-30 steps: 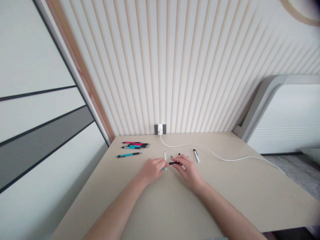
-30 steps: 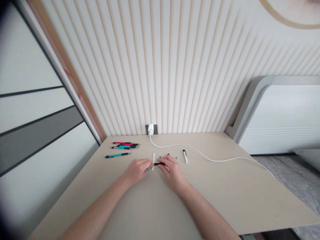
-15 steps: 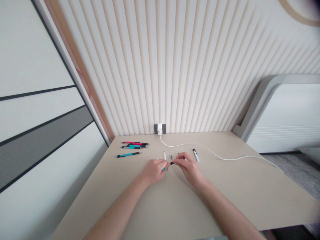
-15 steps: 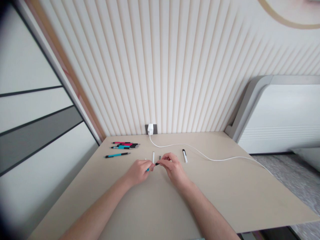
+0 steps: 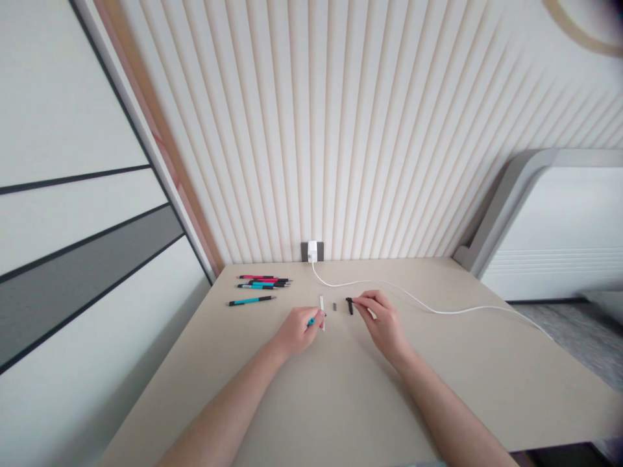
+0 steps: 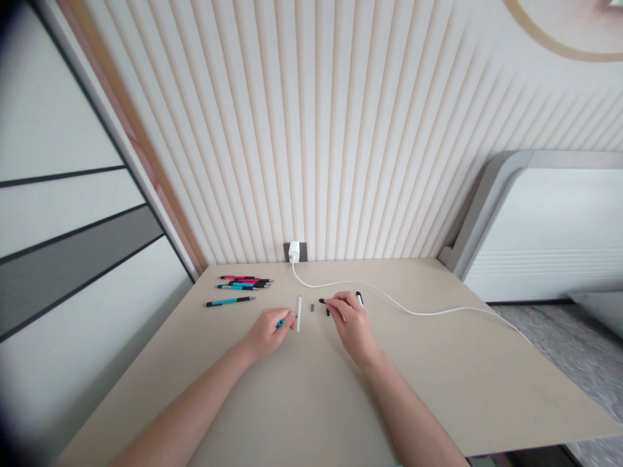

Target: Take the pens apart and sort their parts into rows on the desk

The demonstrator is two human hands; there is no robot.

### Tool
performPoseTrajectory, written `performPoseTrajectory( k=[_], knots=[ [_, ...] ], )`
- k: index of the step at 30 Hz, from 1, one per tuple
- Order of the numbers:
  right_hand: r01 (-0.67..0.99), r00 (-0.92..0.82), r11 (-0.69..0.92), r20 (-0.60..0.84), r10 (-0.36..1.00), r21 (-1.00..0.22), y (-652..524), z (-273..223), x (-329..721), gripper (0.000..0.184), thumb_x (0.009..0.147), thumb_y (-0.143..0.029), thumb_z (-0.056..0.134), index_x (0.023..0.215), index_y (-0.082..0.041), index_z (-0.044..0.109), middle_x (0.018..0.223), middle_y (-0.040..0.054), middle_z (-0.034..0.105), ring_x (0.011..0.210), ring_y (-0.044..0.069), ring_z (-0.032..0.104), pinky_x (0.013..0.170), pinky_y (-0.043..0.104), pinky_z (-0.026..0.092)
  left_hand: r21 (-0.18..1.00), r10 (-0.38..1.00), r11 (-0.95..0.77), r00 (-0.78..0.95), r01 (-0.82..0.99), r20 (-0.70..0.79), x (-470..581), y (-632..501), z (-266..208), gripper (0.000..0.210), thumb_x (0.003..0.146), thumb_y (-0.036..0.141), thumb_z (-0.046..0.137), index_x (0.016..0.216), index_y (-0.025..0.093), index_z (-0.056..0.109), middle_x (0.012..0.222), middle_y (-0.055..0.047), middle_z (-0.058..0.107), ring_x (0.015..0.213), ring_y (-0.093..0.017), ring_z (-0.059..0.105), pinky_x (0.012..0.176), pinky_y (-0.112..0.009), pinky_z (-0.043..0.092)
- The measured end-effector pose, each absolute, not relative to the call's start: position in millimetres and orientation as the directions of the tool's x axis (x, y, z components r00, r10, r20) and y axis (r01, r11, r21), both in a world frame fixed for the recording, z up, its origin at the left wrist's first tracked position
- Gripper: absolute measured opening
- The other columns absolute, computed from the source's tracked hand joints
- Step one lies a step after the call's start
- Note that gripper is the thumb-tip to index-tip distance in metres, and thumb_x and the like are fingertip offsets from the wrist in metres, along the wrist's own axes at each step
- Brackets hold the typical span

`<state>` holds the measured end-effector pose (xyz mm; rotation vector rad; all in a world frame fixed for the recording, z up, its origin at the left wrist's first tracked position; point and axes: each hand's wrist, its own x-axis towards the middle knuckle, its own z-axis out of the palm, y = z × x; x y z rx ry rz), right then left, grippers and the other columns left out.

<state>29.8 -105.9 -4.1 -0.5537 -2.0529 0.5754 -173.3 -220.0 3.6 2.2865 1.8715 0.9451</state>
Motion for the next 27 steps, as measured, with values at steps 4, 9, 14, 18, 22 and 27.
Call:
performPoseTrajectory(
  k=[4,9,14,18,22,27],
  knots=[
    [0.291,-0.472,0.762,0.606,0.64,-0.578,-100.6,-9.8,30.7,0.019,0.092,-0.02,0.048,0.092,-0.02,0.067,0.098,0.0076,0.061,0.086,0.017,0.06,0.08,0.031,0.05,0.31,0.884,-0.287,0.126,0.907,0.45,-175.9,-219.6,-2.3,0.032,0.098,0.025,0.036,0.074,0.018,0.055,0.07,-0.002,0.063,0.065,-0.013,0.059,0.062,-0.023,0.04],
    [0.44,-0.542,0.749,0.519,0.661,-0.495,-101.5,-18.1,28.8,0.025,0.09,-0.014,0.043,0.095,-0.02,0.067,0.098,0.008,0.062,0.087,0.019,0.062,0.083,0.033,0.05,0.222,0.867,-0.3,0.168,0.928,0.469,-174.0,-220.5,-3.2,0.028,0.097,0.024,0.037,0.075,0.019,0.054,0.069,-0.001,0.061,0.063,-0.013,0.057,0.057,-0.024,0.037],
    [0.544,-0.622,0.72,0.369,0.691,-0.431,-106.4,-19.5,26.5,0.029,0.088,-0.008,0.043,0.091,-0.019,0.069,0.099,0.0075,0.062,0.085,0.016,0.062,0.081,0.03,0.05,0.174,0.856,-0.304,0.189,0.937,0.481,-174.1,-220.3,-2.6,0.028,0.097,0.023,0.038,0.073,0.02,0.053,0.067,0.0,0.06,0.06,-0.012,0.056,0.055,-0.025,0.036],
    [0.575,-0.661,0.706,0.275,0.698,-0.413,-111.7,-17.7,24.8,0.03,0.09,-0.009,0.043,0.093,-0.018,0.072,0.105,0.0084,0.062,0.089,0.016,0.064,0.083,0.028,0.049,0.147,0.854,-0.304,0.201,0.941,0.481,-174.2,-220.2,-2.9,0.027,0.097,0.022,0.039,0.073,0.02,0.052,0.066,0.0,0.06,0.06,-0.012,0.056,0.055,-0.025,0.035],
    [0.598,-0.673,0.694,0.22,0.706,-0.401,-115.2,-15.9,24.2,0.032,0.093,-0.011,0.042,0.099,-0.019,0.072,0.109,0.0085,0.062,0.093,0.016,0.065,0.084,0.026,0.048,0.128,0.855,-0.304,0.211,0.944,0.474,-174.1,-220.2,-3.4,0.026,0.096,0.023,0.04,0.073,0.02,0.052,0.066,0.001,0.06,0.06,-0.012,0.057,0.055,-0.025,0.035],
    [0.639,-0.669,0.685,0.187,0.719,-0.35,-115.2,-12.5,25.3,0.036,0.092,-0.01,0.041,0.113,-0.022,0.067,0.113,0.0082,0.062,0.095,0.017,0.065,0.083,0.027,0.048,0.115,0.857,-0.304,0.219,0.946,0.466,-173.9,-219.9,-3.8,0.027,0.097,0.023,0.039,0.073,0.02,0.051,0.066,0.0,0.06,0.06,-0.012,0.057,0.055,-0.025,0.035]
  ],
)
